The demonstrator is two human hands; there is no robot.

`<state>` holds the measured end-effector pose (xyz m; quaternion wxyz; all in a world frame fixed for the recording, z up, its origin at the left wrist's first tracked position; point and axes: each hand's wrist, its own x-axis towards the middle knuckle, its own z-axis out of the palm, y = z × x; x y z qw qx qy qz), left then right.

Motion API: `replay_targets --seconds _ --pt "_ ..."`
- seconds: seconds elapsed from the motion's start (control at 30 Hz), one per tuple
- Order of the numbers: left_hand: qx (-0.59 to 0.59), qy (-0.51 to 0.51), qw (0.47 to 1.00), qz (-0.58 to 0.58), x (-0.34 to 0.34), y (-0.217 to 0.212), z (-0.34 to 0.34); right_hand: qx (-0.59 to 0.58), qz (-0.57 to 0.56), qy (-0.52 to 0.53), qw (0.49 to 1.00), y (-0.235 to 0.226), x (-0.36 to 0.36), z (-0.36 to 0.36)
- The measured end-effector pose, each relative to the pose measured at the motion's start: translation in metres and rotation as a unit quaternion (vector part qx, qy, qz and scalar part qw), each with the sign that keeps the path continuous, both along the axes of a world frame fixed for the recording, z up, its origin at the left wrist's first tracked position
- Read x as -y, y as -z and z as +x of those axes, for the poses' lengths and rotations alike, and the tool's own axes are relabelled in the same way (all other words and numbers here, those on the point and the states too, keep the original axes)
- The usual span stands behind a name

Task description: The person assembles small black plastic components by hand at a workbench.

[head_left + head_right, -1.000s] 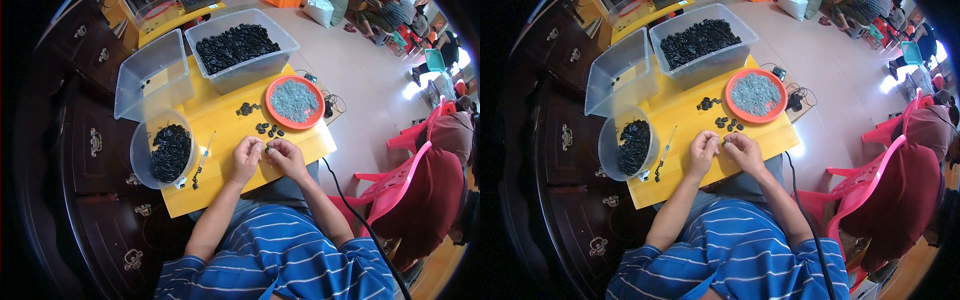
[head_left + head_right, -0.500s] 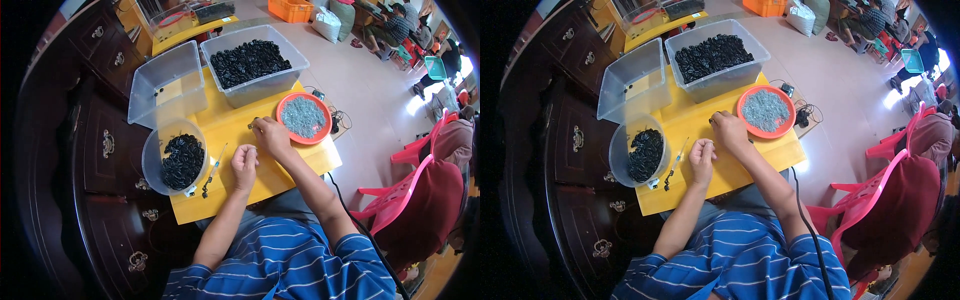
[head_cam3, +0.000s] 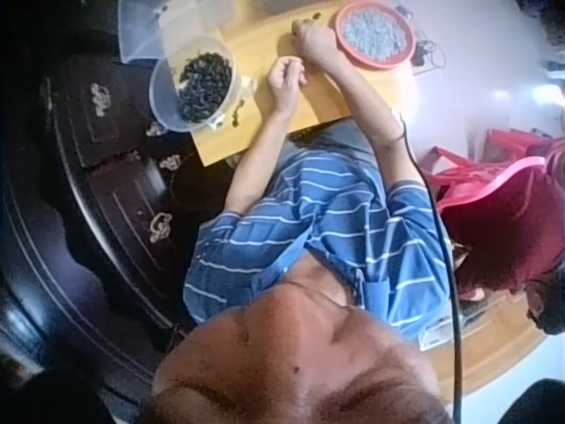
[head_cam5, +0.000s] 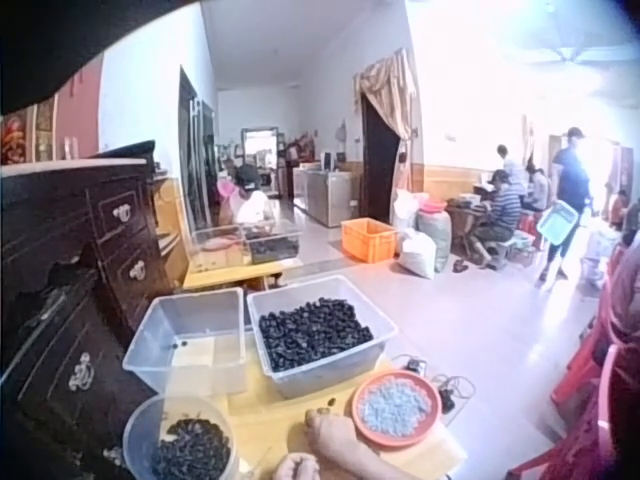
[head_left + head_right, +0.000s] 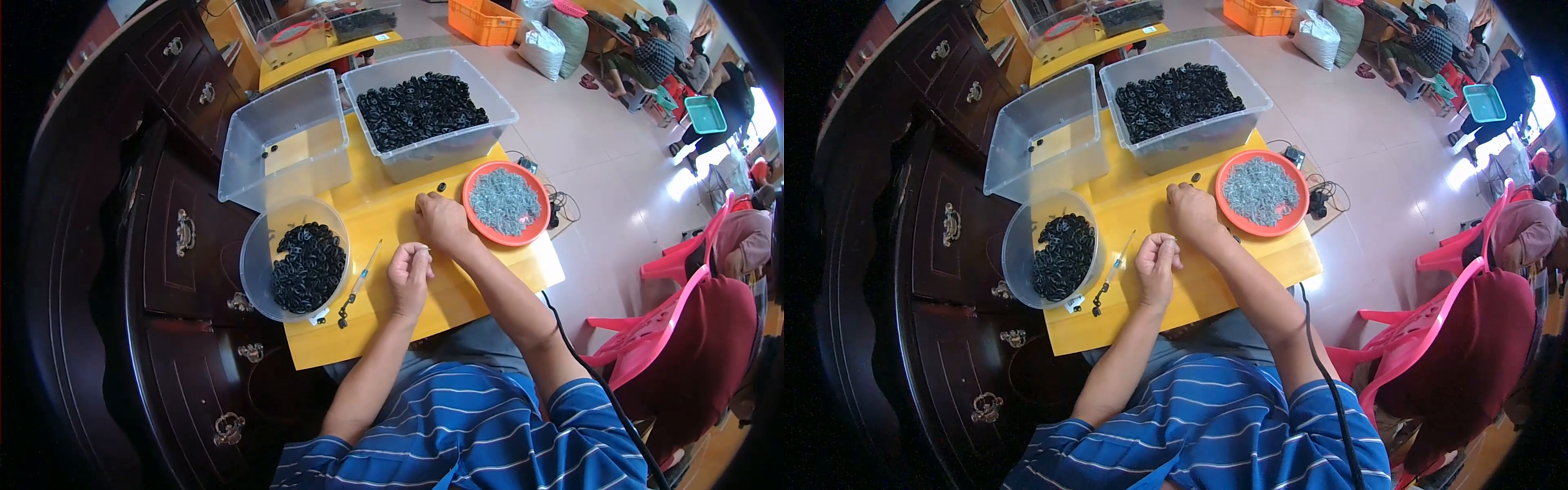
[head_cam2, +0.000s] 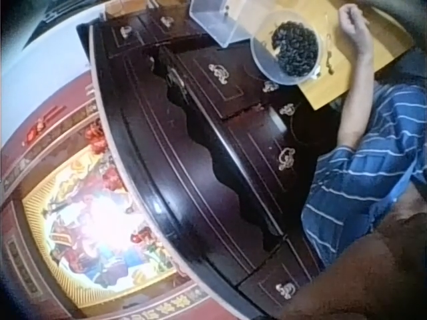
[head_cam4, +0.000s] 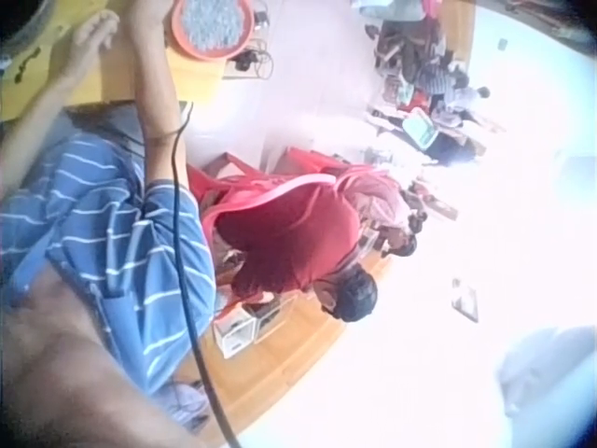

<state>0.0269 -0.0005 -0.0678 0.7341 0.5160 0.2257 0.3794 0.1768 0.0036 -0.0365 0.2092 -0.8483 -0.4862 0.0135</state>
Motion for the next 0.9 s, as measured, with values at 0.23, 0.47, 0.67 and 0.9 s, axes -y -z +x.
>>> replay_targets --seconds 0.23,0.47,0.67,0.9 --pt "-0.017 0.003 1.0 0.003 0.002 -0.003 0.001 -0.24 0.212 -0.009 0.947 -0.015 0.053 -0.012" --pt "-0.042 0.019 0.998 0.039 0.003 -0.001 0.0 -0.557 0.253 0.024 0.791 0.002 0.11 -0.036" --pt "-0.036 0.025 0.998 0.044 0.006 0.001 0.001 -0.59 0.297 0.007 0.751 0.013 0.125 -0.037" --pt "-0.059 0.07 0.992 0.091 0.008 0.003 0.002 -0.554 0.291 0.019 0.78 0.031 0.131 -0.041"
